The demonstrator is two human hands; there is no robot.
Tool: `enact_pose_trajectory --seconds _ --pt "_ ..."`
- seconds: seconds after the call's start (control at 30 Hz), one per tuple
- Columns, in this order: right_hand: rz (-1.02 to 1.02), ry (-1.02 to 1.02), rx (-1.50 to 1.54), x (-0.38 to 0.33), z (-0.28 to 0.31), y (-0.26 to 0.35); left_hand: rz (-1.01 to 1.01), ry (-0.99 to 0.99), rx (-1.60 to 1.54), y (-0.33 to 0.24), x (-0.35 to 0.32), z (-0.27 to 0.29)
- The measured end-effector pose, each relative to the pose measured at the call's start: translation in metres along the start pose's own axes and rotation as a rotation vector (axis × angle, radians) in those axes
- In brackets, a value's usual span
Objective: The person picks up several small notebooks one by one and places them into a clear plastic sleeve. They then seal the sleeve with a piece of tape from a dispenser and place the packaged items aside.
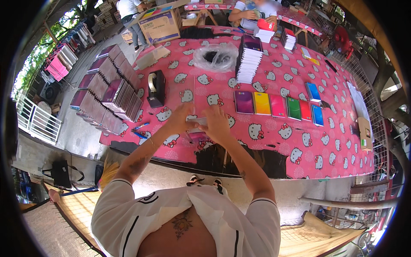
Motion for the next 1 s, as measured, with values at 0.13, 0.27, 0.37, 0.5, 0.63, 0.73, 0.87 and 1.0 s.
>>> enact_pose_trajectory --seconds 0.13,0.27,0.37,0.5,0.63,0.73,0.87,1.0 --pt "-0.290 0.303 0.774 -0.004 -0.053 -0.038 0.600 0.042 -0.809 0.083 -0.019 -0.023" --pt "-0.344 0.277 0.753 -0.011 -0.059 -0.028 0.430 -0.620 0.374 0.168 -0.045 0.093" --pt "-0.343 0.268 0.749 -0.014 -0.059 -0.029 0.920 -0.654 -0.364 0.229 -0.069 0.112" --pt "-0.323 0.276 0.757 -0.009 -0.060 -0.028 1.152 -0.712 -0.878 0.256 -0.080 0.109" --pt "-0.298 0.278 0.727 -0.012 -0.054 -0.023 0.769 -0.935 -0.758 0.245 -0.080 0.093" --pt "-0.298 0.239 0.644 -0.012 -0.047 -0.024 0.827 -0.965 -1.309 0.227 -0.099 0.068" --pt "-0.277 0.196 0.579 -0.013 -0.052 -0.019 0.931 -0.498 0.454 0.202 -0.081 0.109" --pt "-0.300 0.161 0.623 -0.019 -0.057 -0.019 0.782 -0.068 0.578 0.167 -0.041 0.109"
Point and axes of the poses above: each hand's wrist, its own x-axis towards the middle knuckle, its own z-axis out of the back of the hand, y = z × x, the point moved 4 cm from there along x, towards the middle knuckle, and after that the axes turned 14 degrees about -x, right-handed, at the moved point
